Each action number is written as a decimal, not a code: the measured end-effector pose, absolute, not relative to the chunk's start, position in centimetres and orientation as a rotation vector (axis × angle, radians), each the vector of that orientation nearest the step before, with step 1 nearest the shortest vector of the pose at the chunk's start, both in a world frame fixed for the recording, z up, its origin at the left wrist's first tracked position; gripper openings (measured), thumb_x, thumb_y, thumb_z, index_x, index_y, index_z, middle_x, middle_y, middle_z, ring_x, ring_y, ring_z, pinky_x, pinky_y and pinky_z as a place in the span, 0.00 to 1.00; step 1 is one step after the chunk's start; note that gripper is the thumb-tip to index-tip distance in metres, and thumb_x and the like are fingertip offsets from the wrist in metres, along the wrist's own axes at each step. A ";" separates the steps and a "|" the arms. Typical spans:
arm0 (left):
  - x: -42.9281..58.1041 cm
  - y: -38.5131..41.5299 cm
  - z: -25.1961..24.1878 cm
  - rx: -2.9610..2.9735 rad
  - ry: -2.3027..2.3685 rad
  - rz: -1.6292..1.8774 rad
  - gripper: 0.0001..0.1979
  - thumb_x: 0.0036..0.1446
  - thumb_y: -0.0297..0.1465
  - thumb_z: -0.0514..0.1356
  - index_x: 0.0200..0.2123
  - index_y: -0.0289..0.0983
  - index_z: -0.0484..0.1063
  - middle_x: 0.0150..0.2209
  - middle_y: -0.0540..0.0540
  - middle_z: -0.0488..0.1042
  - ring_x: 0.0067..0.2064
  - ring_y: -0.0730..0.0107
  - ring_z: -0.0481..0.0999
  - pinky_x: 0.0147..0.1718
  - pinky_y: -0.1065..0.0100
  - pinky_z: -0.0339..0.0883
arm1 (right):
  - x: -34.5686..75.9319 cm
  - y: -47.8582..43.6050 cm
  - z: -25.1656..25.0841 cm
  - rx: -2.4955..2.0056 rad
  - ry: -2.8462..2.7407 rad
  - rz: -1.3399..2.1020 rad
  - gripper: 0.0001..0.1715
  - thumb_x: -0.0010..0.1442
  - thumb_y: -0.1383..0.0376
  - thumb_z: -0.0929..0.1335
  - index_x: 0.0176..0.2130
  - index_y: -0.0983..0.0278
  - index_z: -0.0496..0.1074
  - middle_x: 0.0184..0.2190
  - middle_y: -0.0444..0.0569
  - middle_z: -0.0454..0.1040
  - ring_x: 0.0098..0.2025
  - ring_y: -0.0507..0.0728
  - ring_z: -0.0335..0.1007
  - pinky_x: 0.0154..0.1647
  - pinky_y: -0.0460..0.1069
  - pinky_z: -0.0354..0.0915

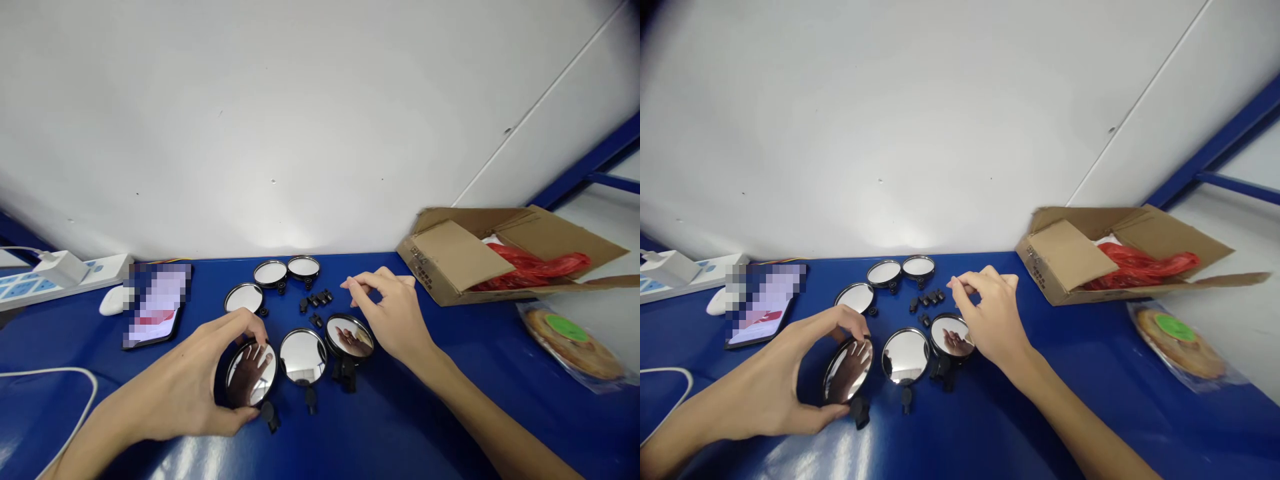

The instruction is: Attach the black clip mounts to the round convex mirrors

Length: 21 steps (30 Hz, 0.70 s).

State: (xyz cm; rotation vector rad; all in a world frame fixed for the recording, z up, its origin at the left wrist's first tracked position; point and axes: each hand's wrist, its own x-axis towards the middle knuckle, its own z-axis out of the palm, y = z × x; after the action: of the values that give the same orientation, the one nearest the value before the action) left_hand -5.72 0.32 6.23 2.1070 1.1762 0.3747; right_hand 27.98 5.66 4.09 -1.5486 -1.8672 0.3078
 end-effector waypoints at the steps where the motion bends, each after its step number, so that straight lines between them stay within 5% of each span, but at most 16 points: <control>1: -5.5 0.3 6.3 2.104 1.152 0.464 0.31 0.50 0.25 0.73 0.55 0.50 0.69 0.56 0.49 0.77 0.54 0.55 0.78 0.54 0.55 0.76 | 27.8 5.3 4.4 -1.477 -1.876 0.291 0.18 0.78 0.59 0.68 0.38 0.57 0.84 0.29 0.44 0.82 0.39 0.61 0.75 0.54 0.60 0.54; 5: -4.1 0.1 5.8 2.138 1.128 0.802 0.27 0.55 0.26 0.73 0.55 0.49 0.70 0.53 0.49 0.75 0.50 0.59 0.79 0.47 0.60 0.79 | 26.6 3.3 5.3 -1.073 -2.031 0.314 0.19 0.82 0.63 0.65 0.41 0.59 0.82 0.30 0.42 0.80 0.34 0.57 0.67 0.44 0.57 0.55; 9: -2.6 -0.6 4.2 2.146 1.224 0.924 0.38 0.54 0.27 0.71 0.66 0.50 0.66 0.56 0.47 0.75 0.50 0.58 0.82 0.46 0.59 0.82 | 25.0 1.5 5.2 -0.775 -2.257 0.438 0.11 0.81 0.59 0.70 0.50 0.62 0.80 0.35 0.42 0.80 0.37 0.56 0.69 0.44 0.55 0.56; 16: -1.7 -1.4 3.1 2.218 1.269 0.941 0.31 0.63 0.31 0.69 0.67 0.52 0.69 0.58 0.46 0.76 0.55 0.53 0.84 0.52 0.56 0.84 | 24.0 0.6 4.2 -0.697 -2.406 0.217 0.19 0.84 0.54 0.67 0.46 0.64 0.79 0.35 0.44 0.76 0.39 0.57 0.66 0.47 0.54 0.58; 21: -1.6 -1.4 3.3 2.243 1.204 0.804 0.35 0.66 0.30 0.68 0.72 0.53 0.64 0.66 0.43 0.70 0.60 0.53 0.83 0.58 0.54 0.83 | 23.9 0.7 4.2 -0.741 -2.398 0.166 0.20 0.86 0.57 0.63 0.46 0.64 0.78 0.35 0.44 0.76 0.38 0.56 0.65 0.44 0.54 0.57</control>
State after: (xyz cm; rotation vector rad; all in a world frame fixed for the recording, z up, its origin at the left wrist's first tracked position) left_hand -1.64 -1.40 3.30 2.2429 1.2039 0.8045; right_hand 23.93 0.69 4.22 -0.7409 -2.3979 0.1656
